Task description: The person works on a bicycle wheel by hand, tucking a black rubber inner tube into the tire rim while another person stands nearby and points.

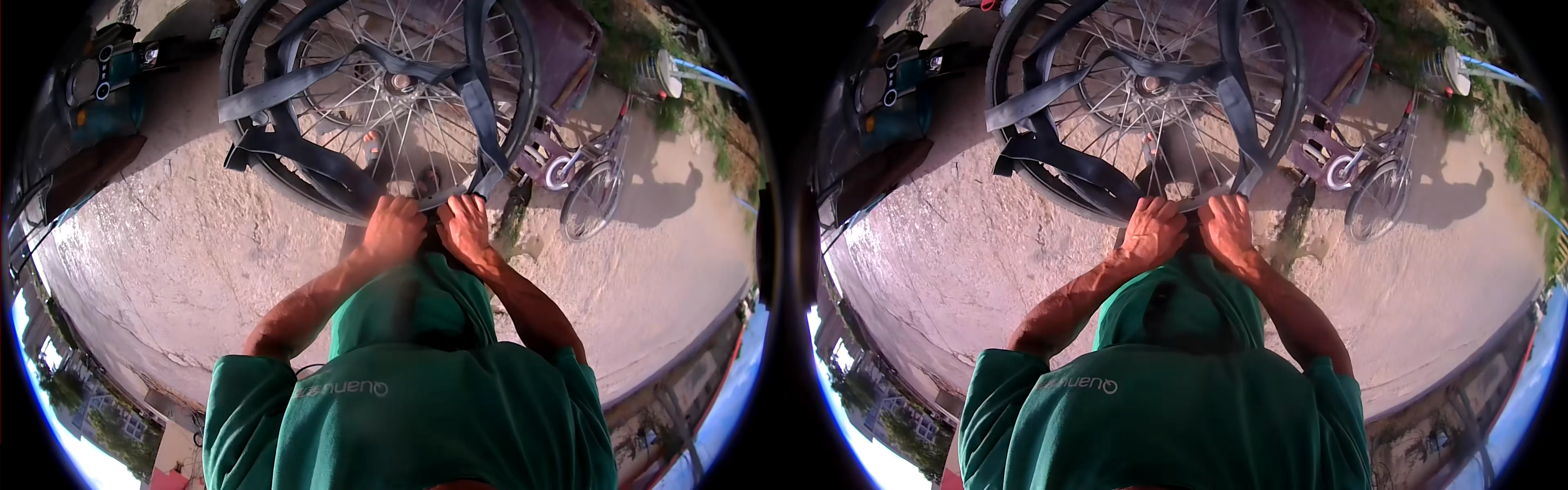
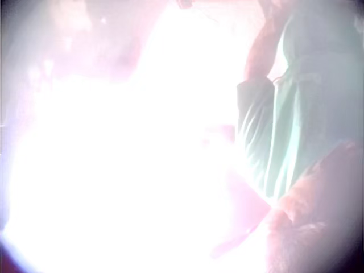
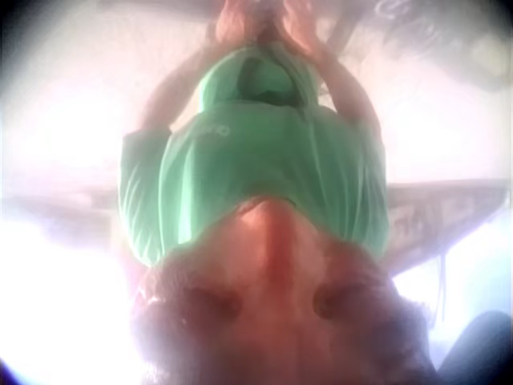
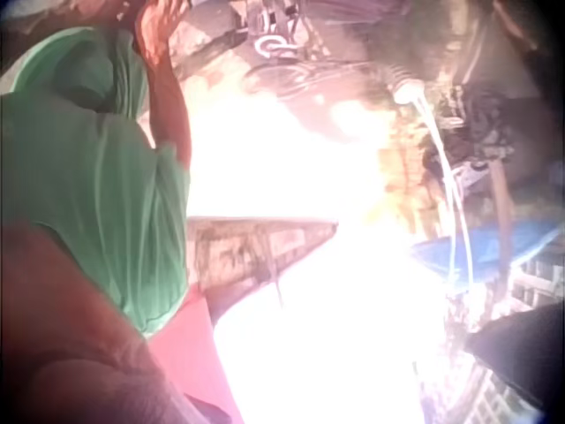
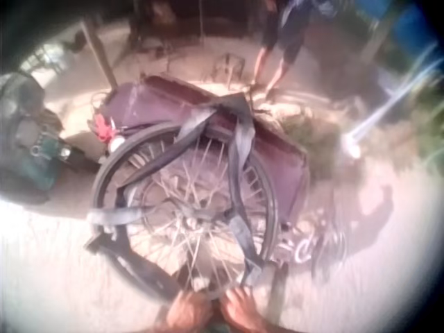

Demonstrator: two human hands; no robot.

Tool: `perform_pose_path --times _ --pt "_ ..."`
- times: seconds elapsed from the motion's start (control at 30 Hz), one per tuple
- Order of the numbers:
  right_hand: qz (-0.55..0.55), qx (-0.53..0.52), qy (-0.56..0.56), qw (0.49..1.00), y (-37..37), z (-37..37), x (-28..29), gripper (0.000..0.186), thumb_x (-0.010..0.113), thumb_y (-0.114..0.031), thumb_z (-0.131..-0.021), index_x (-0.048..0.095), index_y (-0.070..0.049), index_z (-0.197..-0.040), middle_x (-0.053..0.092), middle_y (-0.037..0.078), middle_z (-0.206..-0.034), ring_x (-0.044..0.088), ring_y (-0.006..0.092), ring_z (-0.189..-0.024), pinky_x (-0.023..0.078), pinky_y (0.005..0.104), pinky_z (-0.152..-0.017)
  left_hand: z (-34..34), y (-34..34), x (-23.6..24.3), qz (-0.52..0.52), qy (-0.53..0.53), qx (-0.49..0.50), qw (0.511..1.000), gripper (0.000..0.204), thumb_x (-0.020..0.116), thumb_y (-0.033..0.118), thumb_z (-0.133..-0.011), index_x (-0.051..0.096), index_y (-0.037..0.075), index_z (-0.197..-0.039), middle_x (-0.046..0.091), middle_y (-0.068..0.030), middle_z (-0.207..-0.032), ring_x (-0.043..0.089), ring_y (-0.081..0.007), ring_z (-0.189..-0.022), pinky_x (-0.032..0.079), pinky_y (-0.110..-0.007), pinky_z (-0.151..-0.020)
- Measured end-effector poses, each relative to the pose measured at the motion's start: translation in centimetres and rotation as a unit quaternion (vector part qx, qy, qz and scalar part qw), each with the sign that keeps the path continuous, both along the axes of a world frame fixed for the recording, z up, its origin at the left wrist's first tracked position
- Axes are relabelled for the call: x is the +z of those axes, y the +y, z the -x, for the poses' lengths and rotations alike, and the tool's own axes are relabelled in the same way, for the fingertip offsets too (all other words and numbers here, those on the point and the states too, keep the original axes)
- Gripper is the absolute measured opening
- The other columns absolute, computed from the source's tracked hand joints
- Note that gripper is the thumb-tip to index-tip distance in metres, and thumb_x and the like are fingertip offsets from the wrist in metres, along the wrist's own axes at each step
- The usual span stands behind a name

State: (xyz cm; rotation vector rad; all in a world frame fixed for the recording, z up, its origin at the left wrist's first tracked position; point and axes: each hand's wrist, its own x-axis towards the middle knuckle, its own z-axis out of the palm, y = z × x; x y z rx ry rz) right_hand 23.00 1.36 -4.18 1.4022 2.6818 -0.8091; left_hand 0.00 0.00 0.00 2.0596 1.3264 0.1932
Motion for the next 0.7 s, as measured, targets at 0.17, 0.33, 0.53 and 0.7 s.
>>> perform_pose_path --times 0.17,0.33,0.53,0.7 --pt "-0.015 -0.044 0.19 0.981 3.0 0.8 2.9 0.021 0.08 -0.011 -0.081 0.072 -0.01 -0.1 0.066 0.009 -0.116 0.063 0.0336 -0.117 0.048 0.0515 -0.103 0.5 1.1 -1.1 -0.039 -0.013 0.009 0.999 0.026 0.086 0.028 -0.079 0.076 0.011 -0.097 0.063 -0.0068 -0.106 0.061 -0.0286 -0.107 0.046 -0.048 -0.098" --pt "0.334 -0.449 0.058 0.827 0.0 1.5 4.9 0.045 0.082 -0.047 -0.096 0.075 -0.004 -0.089 0.065 0.013 -0.074 0.067 0.0359 -0.071 0.056 0.0484 -0.076 -0.1 0.1 -0.1 0.003 -0.016 0.006 1.0 0.027 0.086 0.027 -0.079 0.076 0.011 -0.098 0.063 -0.0066 -0.108 0.061 -0.029 -0.107 0.047 -0.048 -0.099" --pt "0.601 -0.52 0.119 0.596 3.3 2.7 0.7 0.05 0.07 -0.057 -0.105 0.072 -0.008 -0.109 0.072 0.002 -0.082 0.061 0.0111 -0.066 0.046 0.0276 -0.059 0.2 0.9 -2.1 -0.019 -0.024 0.005 1.0 0.027 0.084 0.027 -0.08 0.075 0.011 -0.1 0.061 -0.0071 -0.109 0.061 -0.0299 -0.109 0.047 -0.049 -0.098" --pt "0.602 -0.546 0.158 0.561 1.3 2.0 -0.5 0.033 0.068 -0.041 -0.106 0.07 -0.008 -0.102 0.069 0.002 -0.078 0.057 0.0118 -0.061 0.042 0.0288 -0.054 0.4 1.5 -1.0 0.009 -0.02 0.007 1.0 0.033 0.084 0.027 -0.08 0.076 0.012 -0.109 0.061 -0.0072 -0.111 0.061 -0.0302 -0.11 0.047 -0.049 -0.098"
